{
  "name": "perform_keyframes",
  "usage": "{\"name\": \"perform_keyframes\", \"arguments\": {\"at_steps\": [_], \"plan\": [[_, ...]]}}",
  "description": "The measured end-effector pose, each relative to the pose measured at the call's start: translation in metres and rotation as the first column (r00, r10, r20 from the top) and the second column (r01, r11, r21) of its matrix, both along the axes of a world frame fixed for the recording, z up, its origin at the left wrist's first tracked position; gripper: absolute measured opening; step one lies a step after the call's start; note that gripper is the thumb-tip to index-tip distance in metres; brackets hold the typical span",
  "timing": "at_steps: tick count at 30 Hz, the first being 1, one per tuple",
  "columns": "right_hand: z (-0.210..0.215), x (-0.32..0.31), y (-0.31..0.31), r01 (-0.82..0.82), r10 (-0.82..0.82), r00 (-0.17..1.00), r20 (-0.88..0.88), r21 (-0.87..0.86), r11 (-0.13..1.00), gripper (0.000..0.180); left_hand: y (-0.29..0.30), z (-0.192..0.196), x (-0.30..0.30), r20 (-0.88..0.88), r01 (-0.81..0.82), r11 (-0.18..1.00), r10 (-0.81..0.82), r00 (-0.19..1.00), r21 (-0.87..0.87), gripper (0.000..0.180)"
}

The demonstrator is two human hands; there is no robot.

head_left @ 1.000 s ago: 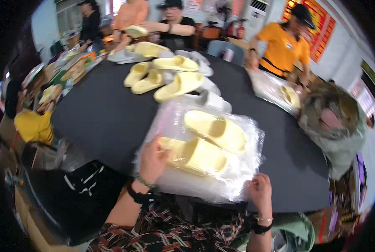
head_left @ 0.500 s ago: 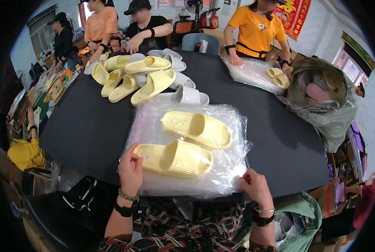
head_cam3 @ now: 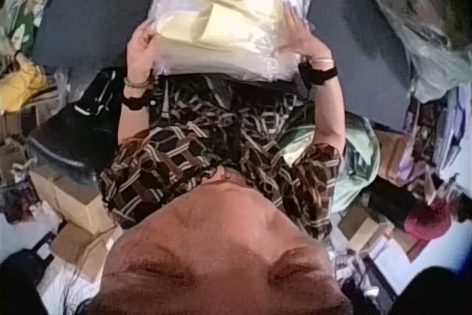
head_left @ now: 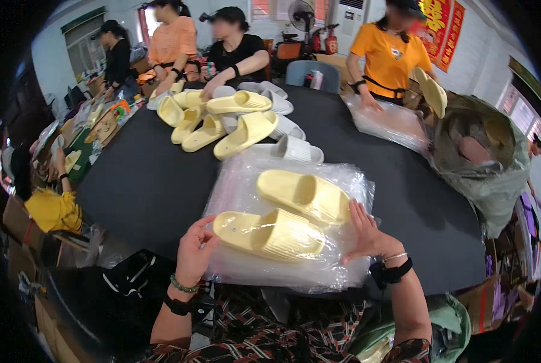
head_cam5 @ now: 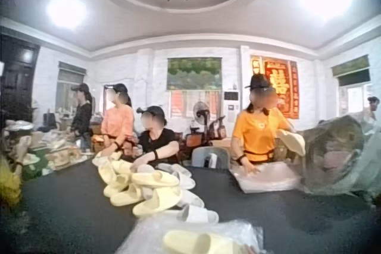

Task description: Packaging slippers into plastic bags and placing them in a larger bag.

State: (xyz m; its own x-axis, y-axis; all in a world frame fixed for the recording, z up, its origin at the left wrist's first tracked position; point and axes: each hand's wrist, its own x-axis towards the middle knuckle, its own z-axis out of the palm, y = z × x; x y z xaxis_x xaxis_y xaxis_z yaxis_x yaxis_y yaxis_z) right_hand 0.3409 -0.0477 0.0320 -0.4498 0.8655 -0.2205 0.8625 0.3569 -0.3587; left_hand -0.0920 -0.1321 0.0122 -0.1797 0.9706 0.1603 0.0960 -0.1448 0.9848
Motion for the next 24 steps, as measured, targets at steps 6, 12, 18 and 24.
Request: {"name": "perform_keyframes", "arguments": {"at_steps": [6,12,18,24], "plan": [[-0.034,0.011,0.01,0.029,-0.03,1.0,-0.008,-0.051,0.998,0.175,0.021,0.031,0.002,0.018,0.257,0.946,-0.259,0.966,-0.196,0.04],[-0.03,0.0,0.01,0.036,-0.039,0.999,-0.032,-0.073,0.997,0.175,0.107,0.071,-0.029,0.243,0.464,0.766,-0.395,0.886,-0.446,0.055],[-0.035,0.009,0.001,0.051,-0.052,0.998,-0.026,-0.022,0.998,0.171,0.175,0.077,0.015,0.137,0.409,0.576,-0.456,0.88,-0.708,0.062],[-0.028,0.005,-0.006,0.087,-0.087,0.996,0.003,-0.123,0.989,0.17,0.196,0.044,0.019,0.172,0.452,0.652,-0.448,0.877,-0.608,0.025]]}}
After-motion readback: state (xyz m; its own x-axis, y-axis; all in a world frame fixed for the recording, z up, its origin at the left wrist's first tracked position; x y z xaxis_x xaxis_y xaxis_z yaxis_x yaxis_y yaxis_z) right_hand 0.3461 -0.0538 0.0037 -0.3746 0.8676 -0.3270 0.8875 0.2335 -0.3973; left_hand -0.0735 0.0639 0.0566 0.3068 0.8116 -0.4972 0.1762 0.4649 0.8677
